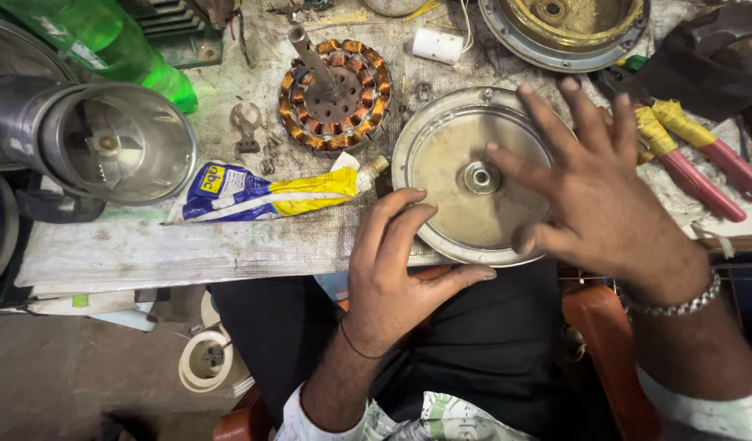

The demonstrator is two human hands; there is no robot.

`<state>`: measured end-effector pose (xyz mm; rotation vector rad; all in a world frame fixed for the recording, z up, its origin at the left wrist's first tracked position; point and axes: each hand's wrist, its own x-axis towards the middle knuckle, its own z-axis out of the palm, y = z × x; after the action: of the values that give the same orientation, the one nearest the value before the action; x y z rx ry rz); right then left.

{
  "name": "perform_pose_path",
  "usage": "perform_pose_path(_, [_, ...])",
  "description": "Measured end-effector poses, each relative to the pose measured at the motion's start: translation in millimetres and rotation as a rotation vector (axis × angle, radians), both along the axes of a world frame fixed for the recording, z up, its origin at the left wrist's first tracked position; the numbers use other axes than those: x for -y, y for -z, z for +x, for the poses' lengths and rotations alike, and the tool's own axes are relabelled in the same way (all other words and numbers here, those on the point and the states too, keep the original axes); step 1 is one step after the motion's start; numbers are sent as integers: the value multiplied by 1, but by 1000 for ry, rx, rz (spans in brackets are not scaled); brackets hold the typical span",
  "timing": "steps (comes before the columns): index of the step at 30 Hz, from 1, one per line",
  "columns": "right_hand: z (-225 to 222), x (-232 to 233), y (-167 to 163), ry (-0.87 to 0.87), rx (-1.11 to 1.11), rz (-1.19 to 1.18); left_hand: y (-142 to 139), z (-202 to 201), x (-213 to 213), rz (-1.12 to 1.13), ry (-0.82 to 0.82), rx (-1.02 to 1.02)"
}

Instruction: The person rotates the central hub of a circular metal motor housing by hand to check its movement. They then apply a small amount of lubricant from a tube onto the hub and continue rotating it. Finally, they place a second motor housing on top of the first one.

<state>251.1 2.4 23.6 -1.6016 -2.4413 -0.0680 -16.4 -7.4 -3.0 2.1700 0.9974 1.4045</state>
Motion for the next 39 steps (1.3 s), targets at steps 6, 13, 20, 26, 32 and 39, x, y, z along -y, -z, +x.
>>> perform_pose_path(6, [2, 7, 5, 40, 19, -8, 0, 0, 0, 1, -2, -4])
perform_pose_path(13, [3, 10, 3, 39, 19, -13, 0, 0, -1, 5, 5, -3])
perform_pose_path(20, [1, 15, 4, -10, 4, -15, 1, 0, 0, -4, 5, -5])
perform_pose_path(26, [7, 29, -8, 96, -101, 24, 0, 0, -1, 5, -5, 1])
perform_pose_path(32, [1, 31, -4, 34, -96, 5, 0, 0, 0, 12, -8, -16])
perform_pose_path(39, [-8, 12, -2, -69, 27, 60, -3, 0, 0, -5, -5, -10])
